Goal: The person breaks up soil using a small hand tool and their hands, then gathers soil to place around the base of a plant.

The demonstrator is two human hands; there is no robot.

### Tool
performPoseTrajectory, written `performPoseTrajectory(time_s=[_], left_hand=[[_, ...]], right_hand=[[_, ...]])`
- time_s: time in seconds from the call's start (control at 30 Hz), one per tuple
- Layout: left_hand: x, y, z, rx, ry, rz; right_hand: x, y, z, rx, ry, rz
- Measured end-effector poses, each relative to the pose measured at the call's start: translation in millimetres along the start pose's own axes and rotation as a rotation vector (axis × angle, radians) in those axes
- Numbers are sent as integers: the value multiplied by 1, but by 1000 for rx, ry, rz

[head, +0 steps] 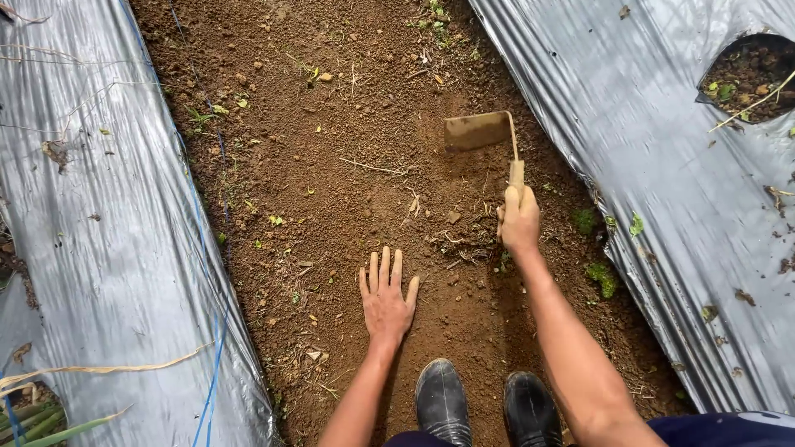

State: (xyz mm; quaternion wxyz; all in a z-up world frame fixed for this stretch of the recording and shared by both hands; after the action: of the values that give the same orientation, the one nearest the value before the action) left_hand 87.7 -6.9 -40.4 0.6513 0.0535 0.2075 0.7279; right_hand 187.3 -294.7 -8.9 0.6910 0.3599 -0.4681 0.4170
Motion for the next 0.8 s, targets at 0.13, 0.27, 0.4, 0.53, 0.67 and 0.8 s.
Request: performPoseTrajectory(time_s=[0.13, 0.27, 0.4, 0.53, 0.67, 0.8], left_hand=[[0, -8, -8, -3, -20, 3], [0, -4, -13, 3, -25, -21], [-1, -5, -17, -8, -42, -25], [0, -6, -15, -80, -35, -40], [2, -6, -15, -119, -31, -50], [4, 0, -17, -121, -26, -48]], right_hand=[[22, -125, -33, 80, 279, 91], [152, -49, -24, 78, 440, 2], [34, 27, -14, -16, 237, -138], [-28, 104, -3, -141, 94, -185], [-18, 90, -1, -104, 19, -75], [7, -5, -4, 21, 139, -7]])
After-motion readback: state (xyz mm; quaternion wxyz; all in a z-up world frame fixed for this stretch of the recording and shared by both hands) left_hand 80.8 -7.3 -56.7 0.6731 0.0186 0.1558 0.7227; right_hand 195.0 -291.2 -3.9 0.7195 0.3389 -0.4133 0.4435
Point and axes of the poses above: each hand's wrist, its own y-axis away from the middle knuckle, its own z-axis out of the back of the hand, x = y × z, the point moved 10 cm from there along -y, towards the middle knuckle, and after that the axes turned 8 degrees about z, right-handed, at the moved point
